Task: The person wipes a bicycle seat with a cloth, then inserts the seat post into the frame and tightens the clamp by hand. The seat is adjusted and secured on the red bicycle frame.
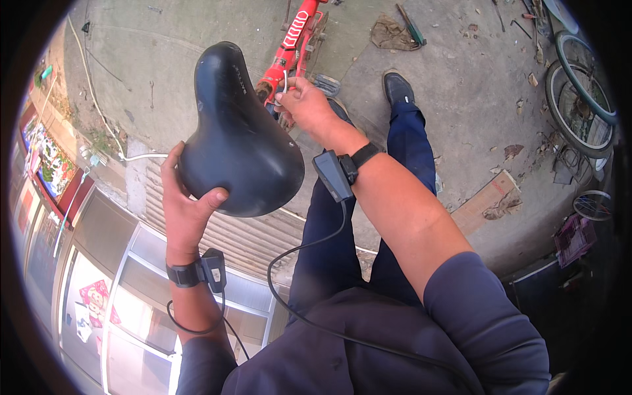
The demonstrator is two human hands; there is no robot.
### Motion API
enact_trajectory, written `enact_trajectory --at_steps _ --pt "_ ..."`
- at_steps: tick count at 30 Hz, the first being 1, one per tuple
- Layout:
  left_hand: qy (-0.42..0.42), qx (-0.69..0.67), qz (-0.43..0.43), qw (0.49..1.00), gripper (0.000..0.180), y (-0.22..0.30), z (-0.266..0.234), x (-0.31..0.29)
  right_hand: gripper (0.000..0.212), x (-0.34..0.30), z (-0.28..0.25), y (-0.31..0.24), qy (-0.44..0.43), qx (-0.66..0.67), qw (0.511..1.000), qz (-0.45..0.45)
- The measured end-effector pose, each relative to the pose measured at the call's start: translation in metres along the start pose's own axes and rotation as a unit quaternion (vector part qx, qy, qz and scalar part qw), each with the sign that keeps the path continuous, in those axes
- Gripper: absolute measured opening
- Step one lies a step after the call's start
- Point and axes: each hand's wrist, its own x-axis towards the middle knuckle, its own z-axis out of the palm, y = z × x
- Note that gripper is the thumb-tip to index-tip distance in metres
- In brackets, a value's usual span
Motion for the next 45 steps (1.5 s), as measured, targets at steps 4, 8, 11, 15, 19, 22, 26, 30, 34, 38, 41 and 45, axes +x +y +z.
enact_trajectory --at_steps 4,8,11,15,19,22,26,30,34,38,41,45 --pt "0.001 0.001 -0.010 1.000 0.119 -0.001 -0.001 0.001 0.029 0.007 0.002 0.000 0.024 -0.059 0.998 -0.014" --pt "0.000 -0.003 -0.007 1.000 0.119 -0.002 -0.002 0.001 0.032 0.010 0.004 0.002 0.054 -0.073 0.995 -0.027" --pt "-0.005 0.001 -0.005 1.000 0.120 -0.004 -0.003 0.002 0.028 0.011 0.004 0.002 0.057 -0.091 0.994 -0.023" --pt "-0.006 0.001 -0.005 1.000 0.120 -0.006 -0.003 0.003 0.027 0.012 0.002 -0.001 0.042 -0.097 0.994 -0.023" --pt "-0.008 0.013 -0.009 1.000 0.119 -0.006 -0.004 0.003 0.035 0.003 -0.010 -0.011 0.006 -0.055 0.997 0.046" --pt "-0.009 0.027 -0.004 1.000 0.116 -0.006 -0.005 0.003 0.047 -0.018 -0.035 -0.022 0.001 -0.052 0.995 0.087" --pt "-0.018 0.020 0.001 1.000 0.109 -0.003 -0.006 0.005 0.053 -0.068 -0.086 -0.032 0.081 -0.038 0.988 0.126" --pt "-0.007 -0.029 -0.021 0.999 0.093 0.000 -0.009 0.010 0.052 -0.133 -0.148 -0.033 0.158 -0.049 0.977 0.137" --pt "0.010 -0.020 -0.027 0.999 0.075 0.001 -0.011 0.016 0.046 -0.202 -0.205 -0.029 0.234 -0.051 0.958 0.155" --pt "0.023 -0.027 -0.043 0.998 0.074 -0.009 -0.010 0.025 0.041 -0.265 -0.251 -0.021 0.286 -0.055 0.941 0.170" --pt "0.047 -0.023 -0.060 0.997 0.073 -0.017 -0.011 0.029 0.042 -0.303 -0.270 -0.014 0.294 -0.046 0.937 0.182" --pt "0.090 -0.014 -0.087 0.992 0.071 -0.020 -0.011 0.027 0.044 -0.341 -0.277 -0.011 0.301 -0.045 0.936 0.178"
